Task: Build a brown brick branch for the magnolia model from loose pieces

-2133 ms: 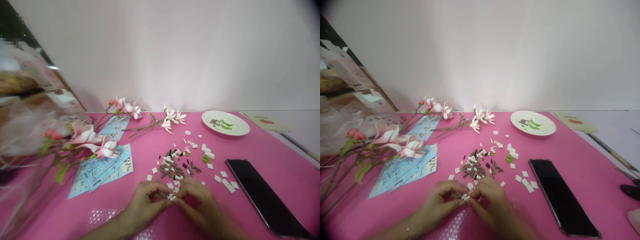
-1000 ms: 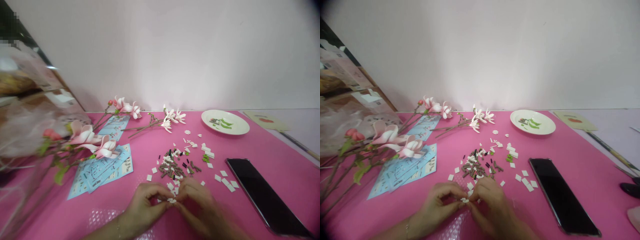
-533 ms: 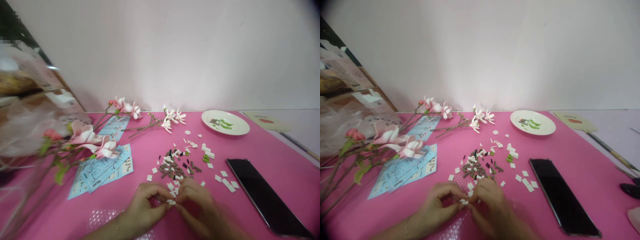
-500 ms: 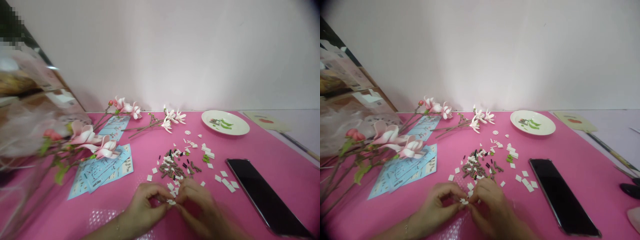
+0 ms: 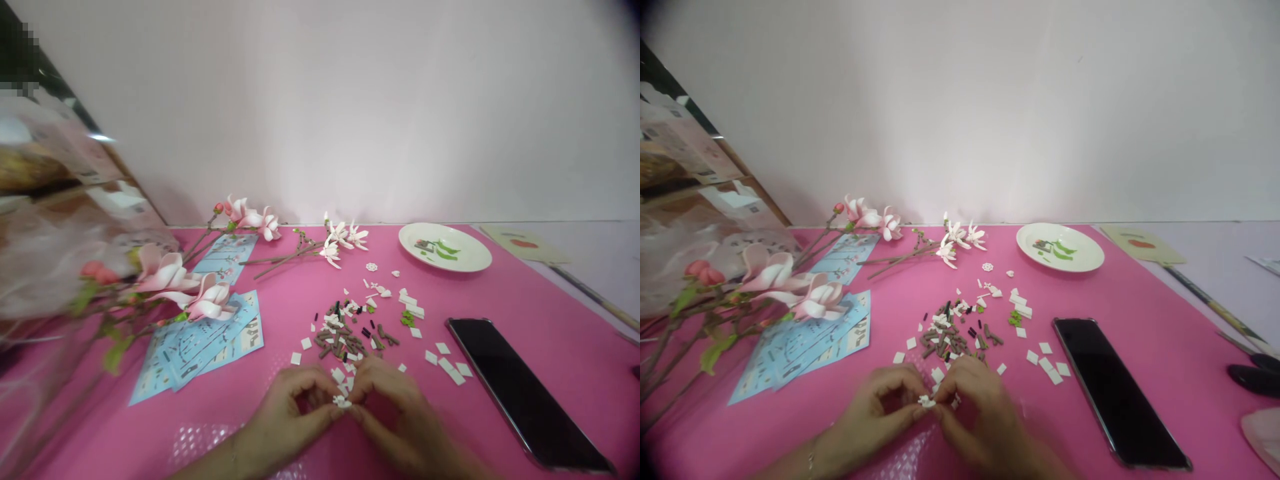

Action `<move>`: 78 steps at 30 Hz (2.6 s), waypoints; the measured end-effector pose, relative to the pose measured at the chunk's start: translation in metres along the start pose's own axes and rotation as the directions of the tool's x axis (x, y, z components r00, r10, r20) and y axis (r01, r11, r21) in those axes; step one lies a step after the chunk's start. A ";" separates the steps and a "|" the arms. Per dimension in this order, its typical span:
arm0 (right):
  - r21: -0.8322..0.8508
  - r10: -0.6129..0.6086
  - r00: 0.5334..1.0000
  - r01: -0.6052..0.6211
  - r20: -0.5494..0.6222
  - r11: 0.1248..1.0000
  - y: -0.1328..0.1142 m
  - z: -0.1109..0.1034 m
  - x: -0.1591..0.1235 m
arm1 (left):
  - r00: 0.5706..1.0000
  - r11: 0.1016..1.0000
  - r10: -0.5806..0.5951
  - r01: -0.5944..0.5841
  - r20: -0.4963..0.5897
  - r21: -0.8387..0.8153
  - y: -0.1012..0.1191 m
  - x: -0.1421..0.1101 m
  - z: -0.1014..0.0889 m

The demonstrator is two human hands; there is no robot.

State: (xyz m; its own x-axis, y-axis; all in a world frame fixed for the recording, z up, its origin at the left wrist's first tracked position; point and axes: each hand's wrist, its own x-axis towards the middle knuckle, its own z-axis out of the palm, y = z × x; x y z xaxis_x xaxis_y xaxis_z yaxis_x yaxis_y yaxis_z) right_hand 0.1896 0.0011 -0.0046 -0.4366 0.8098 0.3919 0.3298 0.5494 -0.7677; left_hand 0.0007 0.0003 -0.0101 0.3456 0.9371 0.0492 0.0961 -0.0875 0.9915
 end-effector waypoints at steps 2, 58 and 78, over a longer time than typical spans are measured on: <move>-0.011 -0.009 1.000 0.009 0.013 1.000 0.002 0.000 0.000 | 1.000 1.000 0.000 0.000 -0.002 0.012 0.000 0.000 0.000; -0.512 -0.120 0.990 0.068 -0.068 0.856 0.032 0.002 0.002 | 0.996 0.996 -0.089 0.090 0.028 -0.030 -0.007 -0.004 -0.007; -0.020 0.139 0.833 -0.177 -0.535 0.984 0.047 -0.023 0.013 | 0.976 0.914 -0.109 0.024 -0.187 -0.406 -0.025 0.001 -0.021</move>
State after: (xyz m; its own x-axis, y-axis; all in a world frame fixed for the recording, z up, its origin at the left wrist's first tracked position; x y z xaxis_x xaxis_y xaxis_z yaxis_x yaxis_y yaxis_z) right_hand 0.2186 0.0420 -0.0245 0.1301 0.8615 0.4908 0.4187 0.4010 -0.8148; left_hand -0.0206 0.0103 -0.0320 0.1521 0.9876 -0.0377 -0.2829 0.0801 0.9558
